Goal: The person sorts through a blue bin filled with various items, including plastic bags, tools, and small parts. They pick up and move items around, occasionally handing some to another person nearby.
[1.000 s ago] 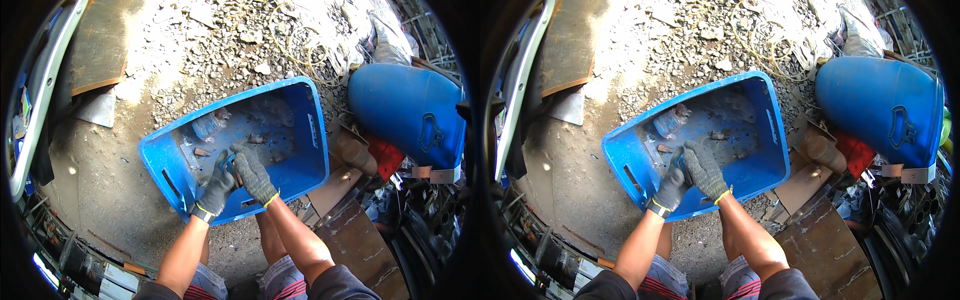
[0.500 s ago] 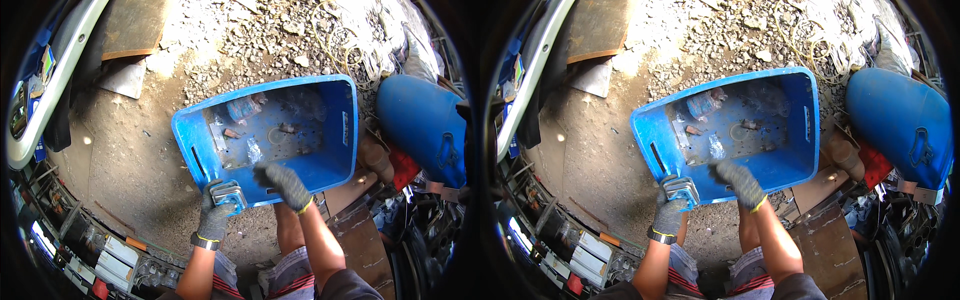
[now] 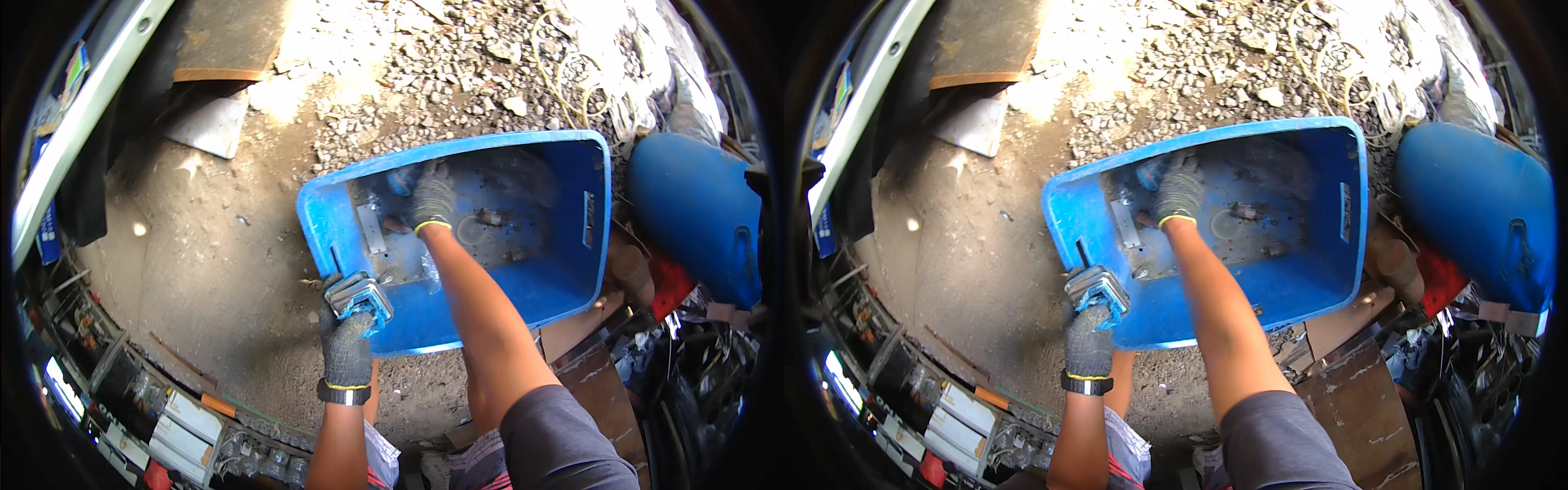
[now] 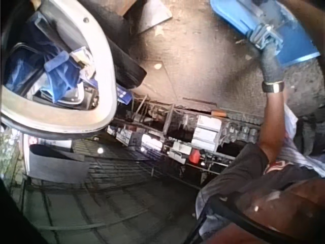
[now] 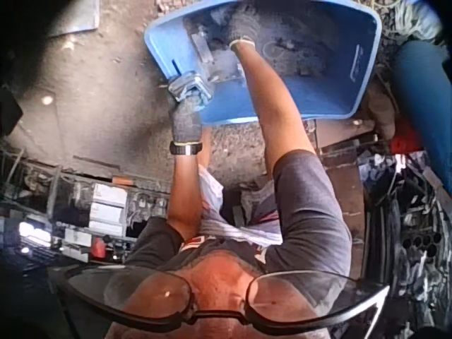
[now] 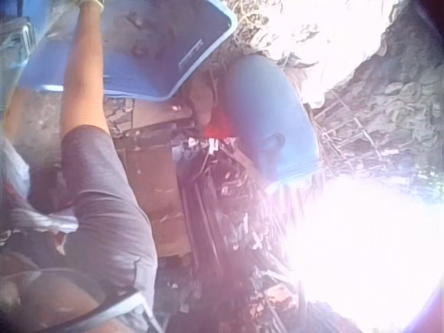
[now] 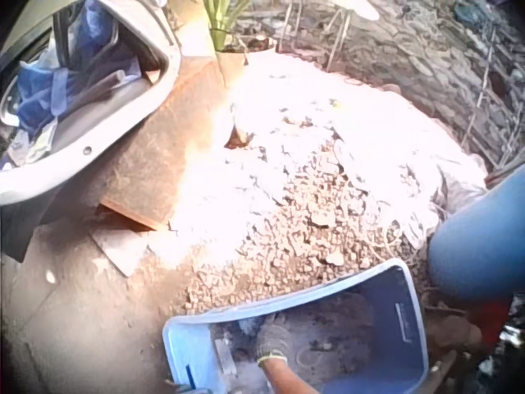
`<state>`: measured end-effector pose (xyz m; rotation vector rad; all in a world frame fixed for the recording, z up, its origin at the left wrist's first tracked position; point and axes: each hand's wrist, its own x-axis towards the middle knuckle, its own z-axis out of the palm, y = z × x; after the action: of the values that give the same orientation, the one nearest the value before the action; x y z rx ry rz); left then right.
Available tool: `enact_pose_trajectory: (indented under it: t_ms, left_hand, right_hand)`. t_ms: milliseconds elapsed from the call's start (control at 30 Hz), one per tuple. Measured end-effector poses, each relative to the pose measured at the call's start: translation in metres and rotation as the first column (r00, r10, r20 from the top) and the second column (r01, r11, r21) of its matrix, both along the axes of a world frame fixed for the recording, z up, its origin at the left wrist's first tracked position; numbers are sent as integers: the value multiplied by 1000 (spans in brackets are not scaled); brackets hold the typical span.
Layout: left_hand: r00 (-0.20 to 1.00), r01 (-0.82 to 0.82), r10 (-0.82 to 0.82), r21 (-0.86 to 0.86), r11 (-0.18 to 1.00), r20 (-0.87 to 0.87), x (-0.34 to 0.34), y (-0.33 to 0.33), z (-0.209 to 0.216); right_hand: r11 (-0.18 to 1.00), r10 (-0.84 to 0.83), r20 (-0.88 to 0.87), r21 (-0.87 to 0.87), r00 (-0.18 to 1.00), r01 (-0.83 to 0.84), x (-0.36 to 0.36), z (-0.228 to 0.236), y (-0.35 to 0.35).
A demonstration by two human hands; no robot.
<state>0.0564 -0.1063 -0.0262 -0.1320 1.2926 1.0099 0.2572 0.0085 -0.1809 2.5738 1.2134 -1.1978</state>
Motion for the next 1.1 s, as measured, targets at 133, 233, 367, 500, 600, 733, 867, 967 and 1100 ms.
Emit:
enact_pose_trajectory:
  t_ms: [133,233,367,500,600,733,867,967,1100]
  left_hand:
    - [819,-278,336,-190,942,466,-14,-3,-16]
    - [993,-35,38,-27,999,113,6,17,6]
    - [846,417,-381,19,909,-373,7,14,3]
    - [866,389,-374,-21,921,-333,5,15,2]
    - [865,425,-394,36,904,-310,15,20,10]
    - [776,527,-497,-34,849,-388,26,19,7]
    - [712,608,-569,-45,793,-411,41,24,7]
    - [712,609,-569,-42,792,-411,49,25,18]
    - [787,527,-515,-65,848,-338,48,23,9]
  right_hand:
    - [914,-81,7,398,997,72,-31,-43,-32]
    - [967,32,-224,254,974,27,-66,-6,-40]
    - [980,-32,-257,183,966,81,-34,7,-33]
    - [806,-329,610,580,721,-122,86,-20,-52]
    - [952,-268,314,233,911,200,183,19,-52]
    - [961,269,-192,-15,944,-277,146,25,-73]
    - [865,410,-477,473,778,-166,38,14,-103]
    - [985,5,-422,158,907,68,68,51,-70]
    - [830,-501,142,356,853,429,163,-7,-56]
